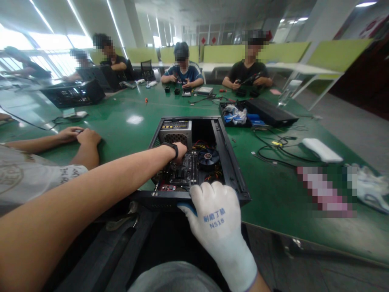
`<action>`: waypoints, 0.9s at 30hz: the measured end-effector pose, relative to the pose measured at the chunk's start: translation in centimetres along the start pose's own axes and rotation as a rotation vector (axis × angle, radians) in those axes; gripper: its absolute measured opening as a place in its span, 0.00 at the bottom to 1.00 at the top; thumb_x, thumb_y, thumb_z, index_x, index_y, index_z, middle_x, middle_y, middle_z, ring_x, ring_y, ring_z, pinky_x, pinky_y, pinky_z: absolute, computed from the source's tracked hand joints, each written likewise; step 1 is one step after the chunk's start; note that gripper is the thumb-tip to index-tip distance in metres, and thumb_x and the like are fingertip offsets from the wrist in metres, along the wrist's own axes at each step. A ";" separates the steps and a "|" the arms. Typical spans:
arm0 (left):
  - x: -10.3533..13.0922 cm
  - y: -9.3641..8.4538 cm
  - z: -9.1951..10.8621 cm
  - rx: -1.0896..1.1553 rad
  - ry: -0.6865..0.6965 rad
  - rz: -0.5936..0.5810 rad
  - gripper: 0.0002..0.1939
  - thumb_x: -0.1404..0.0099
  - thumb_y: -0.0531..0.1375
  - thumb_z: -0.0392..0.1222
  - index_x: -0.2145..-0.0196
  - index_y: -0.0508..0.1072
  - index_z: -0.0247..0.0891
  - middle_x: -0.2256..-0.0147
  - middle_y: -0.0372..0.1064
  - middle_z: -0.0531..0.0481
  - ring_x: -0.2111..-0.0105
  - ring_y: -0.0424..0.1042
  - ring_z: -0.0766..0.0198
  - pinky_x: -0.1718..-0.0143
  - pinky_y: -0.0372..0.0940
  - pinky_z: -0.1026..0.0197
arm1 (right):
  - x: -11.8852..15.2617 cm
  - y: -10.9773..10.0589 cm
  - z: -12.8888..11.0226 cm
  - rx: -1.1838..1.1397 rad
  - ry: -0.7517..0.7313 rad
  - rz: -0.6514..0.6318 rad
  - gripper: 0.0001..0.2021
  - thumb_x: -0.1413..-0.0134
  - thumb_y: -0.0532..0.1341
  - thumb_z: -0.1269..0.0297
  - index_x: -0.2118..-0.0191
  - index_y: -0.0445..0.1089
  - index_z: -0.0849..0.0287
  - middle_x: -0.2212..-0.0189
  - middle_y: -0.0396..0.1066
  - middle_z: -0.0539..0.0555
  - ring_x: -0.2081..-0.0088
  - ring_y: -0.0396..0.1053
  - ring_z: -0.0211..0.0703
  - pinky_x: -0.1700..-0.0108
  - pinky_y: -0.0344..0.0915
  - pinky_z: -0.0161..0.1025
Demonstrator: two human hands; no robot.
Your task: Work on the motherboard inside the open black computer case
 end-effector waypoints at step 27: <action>-0.2 0.1 0.4 -0.009 0.027 0.007 0.32 0.56 0.74 0.41 0.52 0.79 0.27 0.54 0.77 0.35 0.53 0.76 0.49 0.52 0.70 0.60 | 0.3 0.1 0.0 0.005 -0.006 0.046 0.15 0.45 0.63 0.46 0.66 0.68 0.54 0.71 0.66 0.53 0.66 0.58 0.49 0.64 0.42 0.44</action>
Point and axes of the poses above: each hand's wrist, its own x-axis away from the middle knuckle, its own y-axis out of the palm, z = x × y, the point moved 10 cm from there along -x, towards the middle knuckle
